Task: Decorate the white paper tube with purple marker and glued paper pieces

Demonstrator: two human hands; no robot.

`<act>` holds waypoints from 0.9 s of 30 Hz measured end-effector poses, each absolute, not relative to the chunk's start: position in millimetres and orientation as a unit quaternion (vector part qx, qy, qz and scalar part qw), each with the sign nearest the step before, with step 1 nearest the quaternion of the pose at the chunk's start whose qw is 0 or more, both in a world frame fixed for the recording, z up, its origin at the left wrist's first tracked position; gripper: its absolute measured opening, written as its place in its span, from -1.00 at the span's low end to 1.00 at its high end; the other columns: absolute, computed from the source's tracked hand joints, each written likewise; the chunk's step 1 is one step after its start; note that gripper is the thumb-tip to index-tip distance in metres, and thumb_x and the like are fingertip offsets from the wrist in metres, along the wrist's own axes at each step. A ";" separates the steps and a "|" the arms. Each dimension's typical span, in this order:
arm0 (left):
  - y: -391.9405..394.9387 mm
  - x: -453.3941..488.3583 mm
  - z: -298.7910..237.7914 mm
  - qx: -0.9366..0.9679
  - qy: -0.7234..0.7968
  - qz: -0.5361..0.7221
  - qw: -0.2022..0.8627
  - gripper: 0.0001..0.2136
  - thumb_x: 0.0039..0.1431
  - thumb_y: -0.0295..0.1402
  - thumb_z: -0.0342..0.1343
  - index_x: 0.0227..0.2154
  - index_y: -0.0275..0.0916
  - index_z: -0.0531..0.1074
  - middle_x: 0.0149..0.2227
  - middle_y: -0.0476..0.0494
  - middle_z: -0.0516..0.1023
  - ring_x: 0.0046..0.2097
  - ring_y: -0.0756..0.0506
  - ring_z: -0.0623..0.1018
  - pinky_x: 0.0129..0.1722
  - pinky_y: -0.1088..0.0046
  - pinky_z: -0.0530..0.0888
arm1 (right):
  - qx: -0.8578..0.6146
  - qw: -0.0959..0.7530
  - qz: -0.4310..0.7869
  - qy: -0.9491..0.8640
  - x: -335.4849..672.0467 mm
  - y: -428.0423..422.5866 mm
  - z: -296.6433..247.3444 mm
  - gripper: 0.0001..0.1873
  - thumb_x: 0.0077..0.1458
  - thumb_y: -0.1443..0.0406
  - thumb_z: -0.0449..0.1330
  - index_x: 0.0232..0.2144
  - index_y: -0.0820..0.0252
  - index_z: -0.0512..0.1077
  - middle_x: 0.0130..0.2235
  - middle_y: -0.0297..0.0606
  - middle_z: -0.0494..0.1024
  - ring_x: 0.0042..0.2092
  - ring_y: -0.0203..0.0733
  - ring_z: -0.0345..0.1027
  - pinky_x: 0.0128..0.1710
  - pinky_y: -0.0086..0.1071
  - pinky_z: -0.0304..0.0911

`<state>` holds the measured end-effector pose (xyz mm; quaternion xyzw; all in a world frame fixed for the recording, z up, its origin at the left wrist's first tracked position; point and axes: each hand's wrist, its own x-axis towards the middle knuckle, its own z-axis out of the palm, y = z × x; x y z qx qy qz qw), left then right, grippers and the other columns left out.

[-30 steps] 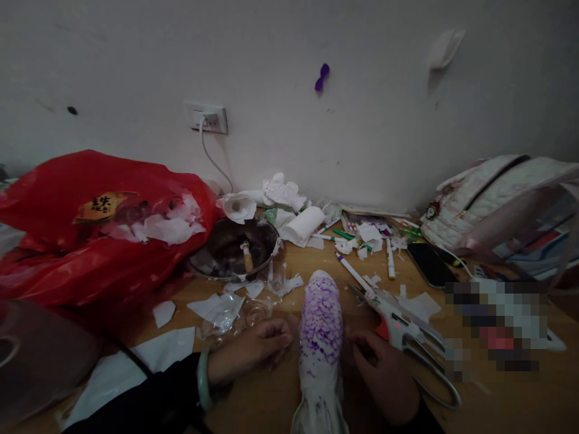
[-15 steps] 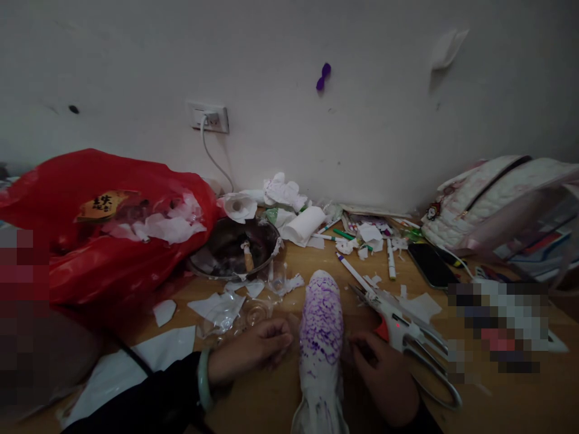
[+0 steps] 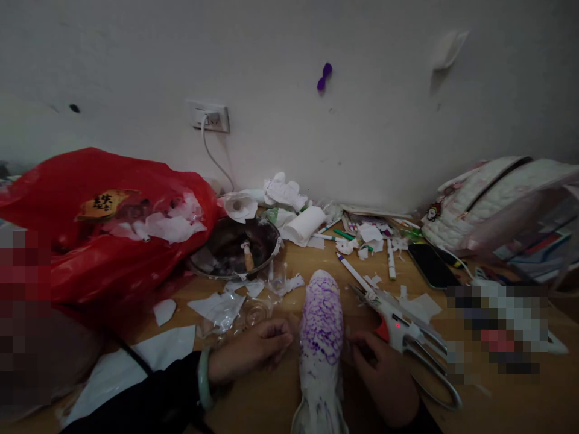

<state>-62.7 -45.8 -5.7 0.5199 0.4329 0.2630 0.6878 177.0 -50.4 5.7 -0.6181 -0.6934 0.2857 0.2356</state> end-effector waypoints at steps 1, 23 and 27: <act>-45.8 -62.7 -4.9 0.520 0.434 0.261 0.688 -0.55 -0.10 0.12 0.06 -0.56 -0.20 0.13 -0.66 0.16 0.21 -0.65 0.12 0.15 -0.64 0.54 0.07 | -0.620 0.231 0.288 -0.693 176.6 -50.3 6.0 -0.65 -0.07 0.16 -0.07 -0.40 0.15 0.45 -0.35 -0.20 0.59 -0.30 -0.10 0.47 -0.28 -0.23 0.32; -46.1 -62.6 -5.7 0.514 0.439 0.260 0.689 -0.55 -0.09 0.11 0.05 -0.55 -0.20 0.13 -0.67 0.17 0.20 -0.65 0.12 0.15 -0.65 0.54 0.06 | -0.618 0.246 0.278 -0.692 174.3 -49.6 4.1 -0.67 -0.08 0.16 -0.07 -0.43 0.14 0.45 -0.37 -0.20 0.59 -0.32 -0.09 0.47 -0.29 -0.22 0.34; -46.3 -63.8 -6.3 0.516 0.435 0.261 0.690 -0.57 -0.07 0.09 0.06 -0.55 -0.20 0.14 -0.66 0.16 0.21 -0.65 0.12 0.14 -0.63 0.54 0.06 | -0.619 0.247 0.281 -0.690 174.8 -49.8 4.0 -0.65 -0.07 0.16 -0.07 -0.42 0.15 0.46 -0.36 -0.20 0.59 -0.31 -0.10 0.47 -0.28 -0.22 0.34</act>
